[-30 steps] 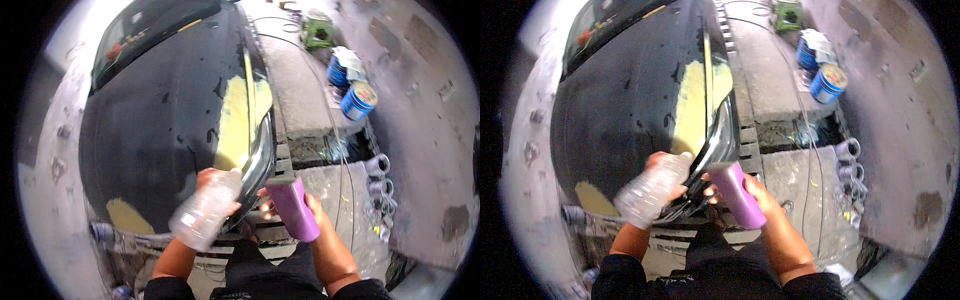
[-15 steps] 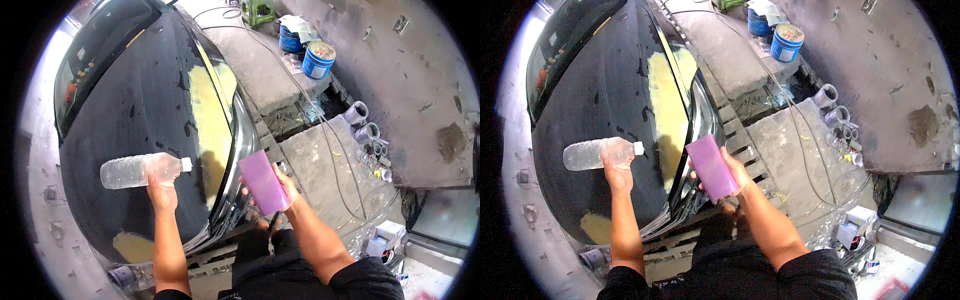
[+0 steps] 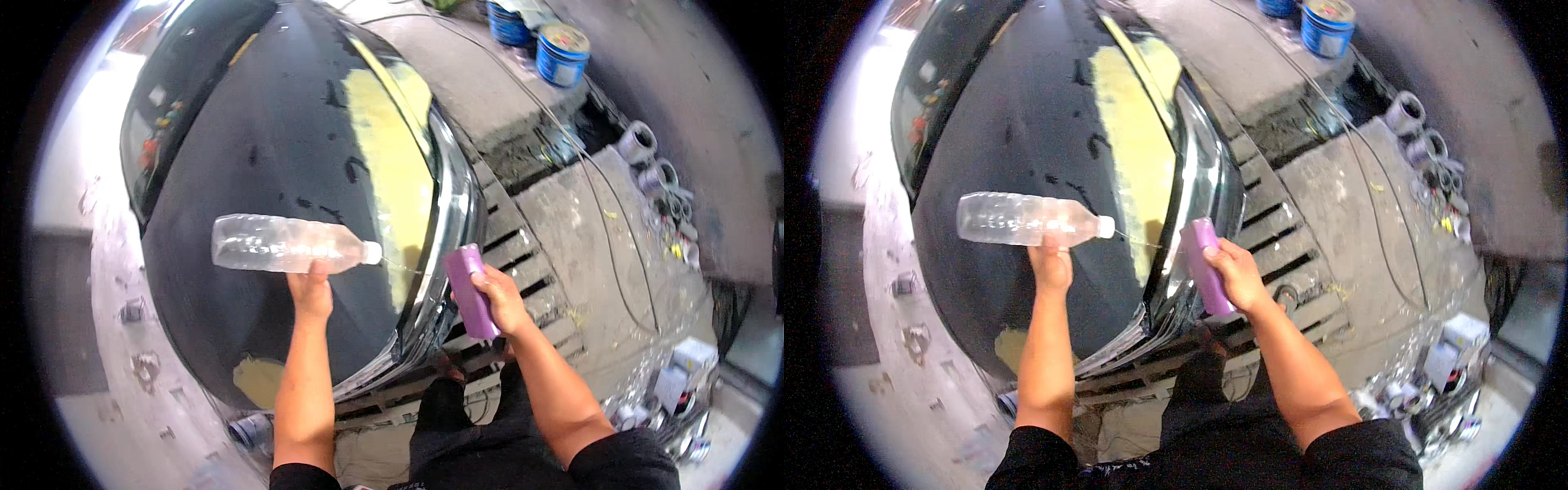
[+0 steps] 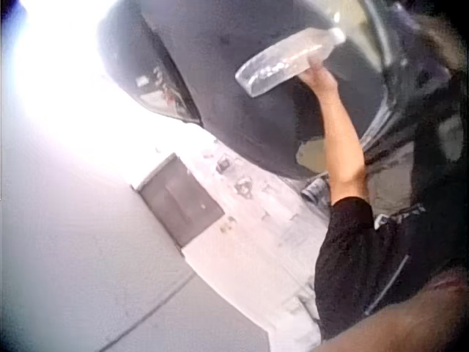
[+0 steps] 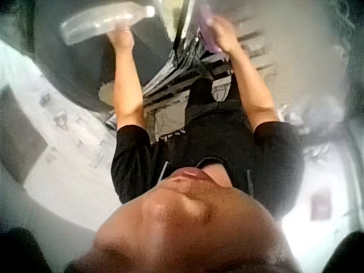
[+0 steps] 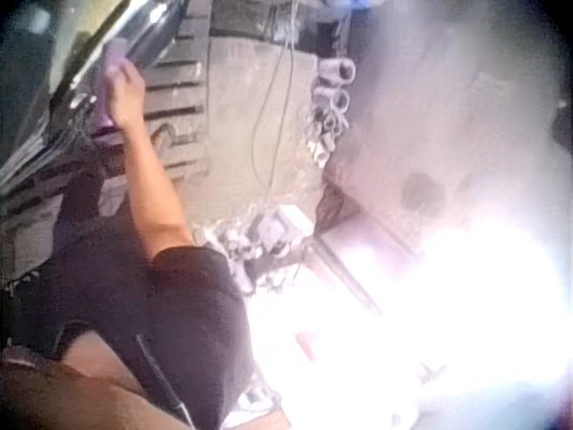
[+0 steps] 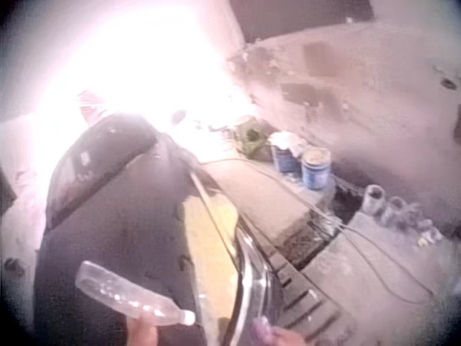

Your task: The person pours water from a plastic bottle onto the hood of a car and sands the yellow-puttied surface with a purple sanding block, occasionally dipping the block into a bucket of water.

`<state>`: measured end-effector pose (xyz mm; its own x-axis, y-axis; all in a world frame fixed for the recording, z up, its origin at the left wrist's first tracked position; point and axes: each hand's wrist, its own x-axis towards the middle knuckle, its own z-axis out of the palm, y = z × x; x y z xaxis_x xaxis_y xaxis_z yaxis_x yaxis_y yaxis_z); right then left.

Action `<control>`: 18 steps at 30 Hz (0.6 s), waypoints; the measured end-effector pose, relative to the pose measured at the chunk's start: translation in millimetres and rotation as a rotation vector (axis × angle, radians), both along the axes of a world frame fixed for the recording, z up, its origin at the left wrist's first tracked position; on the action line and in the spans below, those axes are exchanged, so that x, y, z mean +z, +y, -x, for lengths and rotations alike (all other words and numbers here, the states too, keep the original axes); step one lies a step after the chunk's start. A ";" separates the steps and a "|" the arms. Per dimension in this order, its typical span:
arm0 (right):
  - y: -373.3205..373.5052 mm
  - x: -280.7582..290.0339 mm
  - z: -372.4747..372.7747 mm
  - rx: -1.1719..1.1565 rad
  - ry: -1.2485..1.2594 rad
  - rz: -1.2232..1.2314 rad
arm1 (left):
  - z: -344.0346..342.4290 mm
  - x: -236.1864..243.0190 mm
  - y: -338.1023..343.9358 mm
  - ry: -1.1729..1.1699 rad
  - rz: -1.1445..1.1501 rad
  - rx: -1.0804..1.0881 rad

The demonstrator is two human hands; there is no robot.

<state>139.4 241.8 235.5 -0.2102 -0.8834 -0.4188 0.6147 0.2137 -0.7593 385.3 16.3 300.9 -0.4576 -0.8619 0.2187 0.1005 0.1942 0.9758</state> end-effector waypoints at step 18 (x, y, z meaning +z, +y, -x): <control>-3.8 -59.6 -204.2 -0.405 1.347 -0.068 | -10.2 -50.6 -90.5 0.052 0.089 -0.287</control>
